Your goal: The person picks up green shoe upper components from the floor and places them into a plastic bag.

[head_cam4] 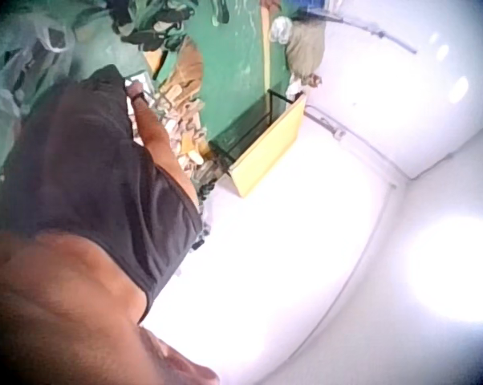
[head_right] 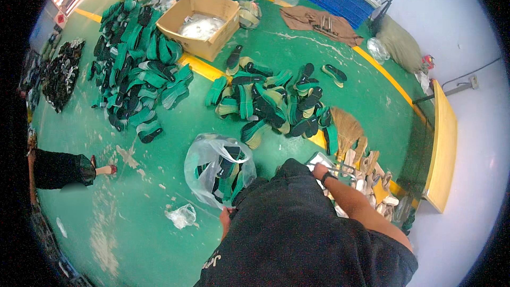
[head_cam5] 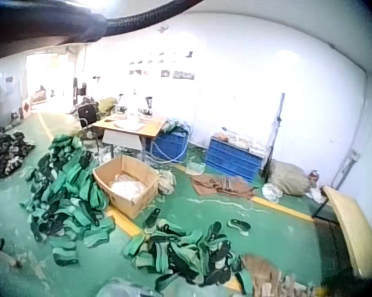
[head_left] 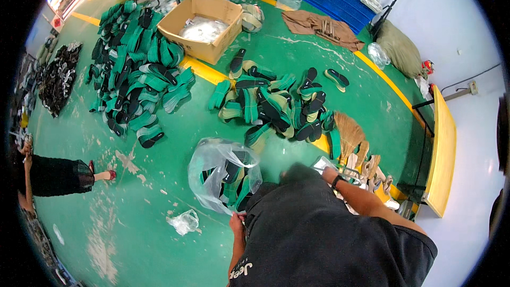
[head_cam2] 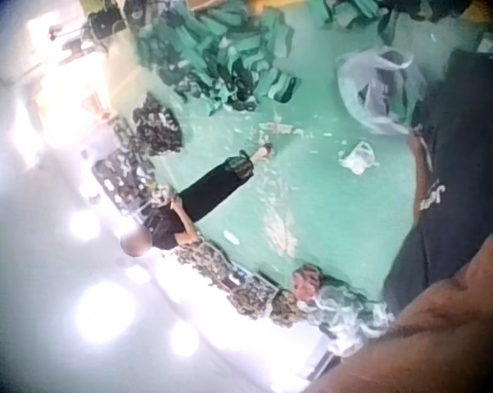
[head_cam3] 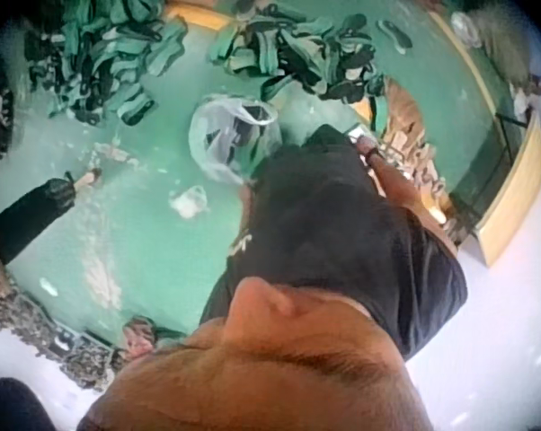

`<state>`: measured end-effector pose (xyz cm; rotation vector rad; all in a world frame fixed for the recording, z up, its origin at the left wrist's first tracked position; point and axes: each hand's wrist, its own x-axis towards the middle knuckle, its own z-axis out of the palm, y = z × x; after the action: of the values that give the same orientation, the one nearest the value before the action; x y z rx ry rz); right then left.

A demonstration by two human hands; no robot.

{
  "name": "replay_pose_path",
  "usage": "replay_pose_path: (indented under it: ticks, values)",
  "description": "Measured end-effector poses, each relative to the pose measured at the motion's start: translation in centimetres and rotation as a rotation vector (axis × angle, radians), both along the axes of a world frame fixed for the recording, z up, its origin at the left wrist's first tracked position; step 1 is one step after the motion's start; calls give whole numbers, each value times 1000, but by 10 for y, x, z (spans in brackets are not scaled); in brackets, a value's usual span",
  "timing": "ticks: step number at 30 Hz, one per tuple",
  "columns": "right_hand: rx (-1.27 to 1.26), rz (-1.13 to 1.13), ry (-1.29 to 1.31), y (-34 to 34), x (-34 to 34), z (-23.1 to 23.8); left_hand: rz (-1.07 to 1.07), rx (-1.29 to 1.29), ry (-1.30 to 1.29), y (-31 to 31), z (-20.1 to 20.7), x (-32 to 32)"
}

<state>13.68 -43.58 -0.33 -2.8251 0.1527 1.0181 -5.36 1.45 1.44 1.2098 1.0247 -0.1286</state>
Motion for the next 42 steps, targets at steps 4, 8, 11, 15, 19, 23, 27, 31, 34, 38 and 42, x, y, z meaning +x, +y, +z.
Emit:
replay_pose_path:
  ticks: [4, 8, 11, 15, 19, 23, 27, 31, 34, 38, 42]
  values:
    - [90, 1, -191, 33, 110, 54, 103, 35, 12, -25, -5, 21]
    - [215, 209, -244, 127, 175, 73, 332, -88, 183, -49, 15, 38]
    - [457, 419, -163, 160, 205, 43, 525, -189, 135, -80, -10, 36]
    - [352, 752, -72, 246, 187, 54, 793, -81, 53, -88, -6, 18]
    - [587, 754, -249, 284, 182, 19, 881, -34, 98, -97, -11, 57]
    - [867, 931, -88, 314, 186, -43, 812, 28, 176, -111, -13, 79]
    - [902, 584, 373, 289, 198, -56, 911, 47, 275, -116, -11, 50]
    - [1037, 329, 120, 211, 284, -85, 871, 41, 252, -123, -26, 55]
    - [1141, 562, 13, 203, 314, -88, 886, -26, 276, -126, -22, 51]
    - [821, -56, 1, 196, 341, -126, 787, -115, 344, -133, -38, 51]
    - [427, -52, -257, 153, 404, -241, 722, -14, 417, -146, -62, 79]
